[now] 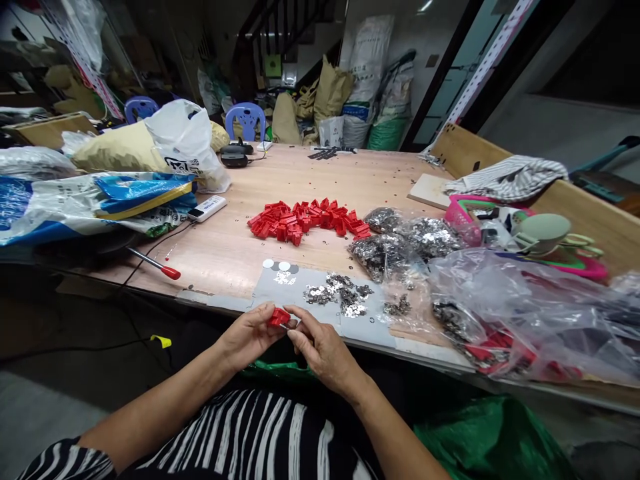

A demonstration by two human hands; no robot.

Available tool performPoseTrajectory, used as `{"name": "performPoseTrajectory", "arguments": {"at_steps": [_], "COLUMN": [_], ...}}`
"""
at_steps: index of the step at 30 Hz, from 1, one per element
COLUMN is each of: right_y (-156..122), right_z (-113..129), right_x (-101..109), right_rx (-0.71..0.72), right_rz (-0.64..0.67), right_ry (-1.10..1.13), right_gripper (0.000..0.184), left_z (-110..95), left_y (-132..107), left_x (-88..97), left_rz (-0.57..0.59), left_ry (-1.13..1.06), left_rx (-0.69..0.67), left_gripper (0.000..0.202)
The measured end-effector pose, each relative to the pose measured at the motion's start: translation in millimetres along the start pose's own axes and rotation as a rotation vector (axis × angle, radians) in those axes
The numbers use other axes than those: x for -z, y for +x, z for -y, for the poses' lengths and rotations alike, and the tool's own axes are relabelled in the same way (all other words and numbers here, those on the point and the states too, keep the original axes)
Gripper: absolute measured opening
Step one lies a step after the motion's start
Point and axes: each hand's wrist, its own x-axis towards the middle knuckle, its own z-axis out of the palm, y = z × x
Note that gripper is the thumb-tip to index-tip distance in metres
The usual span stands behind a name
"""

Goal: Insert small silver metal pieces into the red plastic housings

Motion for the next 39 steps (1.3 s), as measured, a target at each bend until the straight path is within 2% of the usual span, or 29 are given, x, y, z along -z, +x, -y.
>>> {"name": "performPoseTrajectory", "arguments": {"at_steps": [3,6,12,15,17,20,22,25,27,30,33,35,39], "right_y": [-0.3,-1.7,-3.0,-3.0,-2.6,-0.5,3.3,14.7,25.9,45.6,64.6,74.7,86.3], "right_z": [2.9,4.0,1.0,-5.9,-12.0,-21.4,-27.4,-35.2,-38.8,-39.7,-36.2,-33.6,-32.6], "right_x": [0.6,3.0,0.8,-4.1,-5.5,0.1,8.8,23.8,30.5,32.9,30.8,29.8,30.9], "right_rx": [-0.009,-0.012,-0.006,-0.029,-0.059,-0.109,-0.119,-0.125,-0.135,-0.178,-0.260,-0.303,-0.354], "right_rz": [0.013,0.004,-0.042,-0.035,-0.010,0.030,-0.032,-0.185,-0.227,-0.230,-0.202,-0.178,-0.124], "right_ry": [0.022,0.007,0.008,0.125,0.197,0.208,0.088,-0.230,-0.443,-0.731,-0.922,-0.984,-1.022], "right_gripper": [0.042,0.042,0.036,0.034,0.036,0.038,0.034,0.022,0.016,0.014,0.017,0.019,0.019], "left_z": [1.7,3.3,9.1,12.5,14.4,17.2,20.1,27.8,34.5,41.6,38.3,29.3,1.3], "left_y": [-2.9,-4.5,-4.5,-5.2,-6.1,-6.8,-5.9,-1.5,3.4,10.8,14.4,15.0,21.8], "left_x": [-5.9,-10.7,-7.9,-0.9,4.5,14.0,22.0,37.0,47.2,57.5,57.2,51.1,30.9], "left_rz": [-0.075,-0.117,-0.114,-0.055,0.015,0.064,0.080,0.163,0.209,0.210,0.229,0.290,0.407], "left_ry": [-0.080,-0.133,-0.184,-0.133,-0.058,0.257,0.625,1.207,1.496,1.761,1.851,1.809,1.467], "left_rx": [0.082,0.136,0.097,0.085,0.070,-0.024,-0.137,-0.279,-0.287,-0.193,-0.128,-0.096,0.029], "left_gripper": [0.011,0.017,0.018,0.012,0.016,0.022,0.021,0.011,0.006,0.022,0.042,0.044,0.037]}}
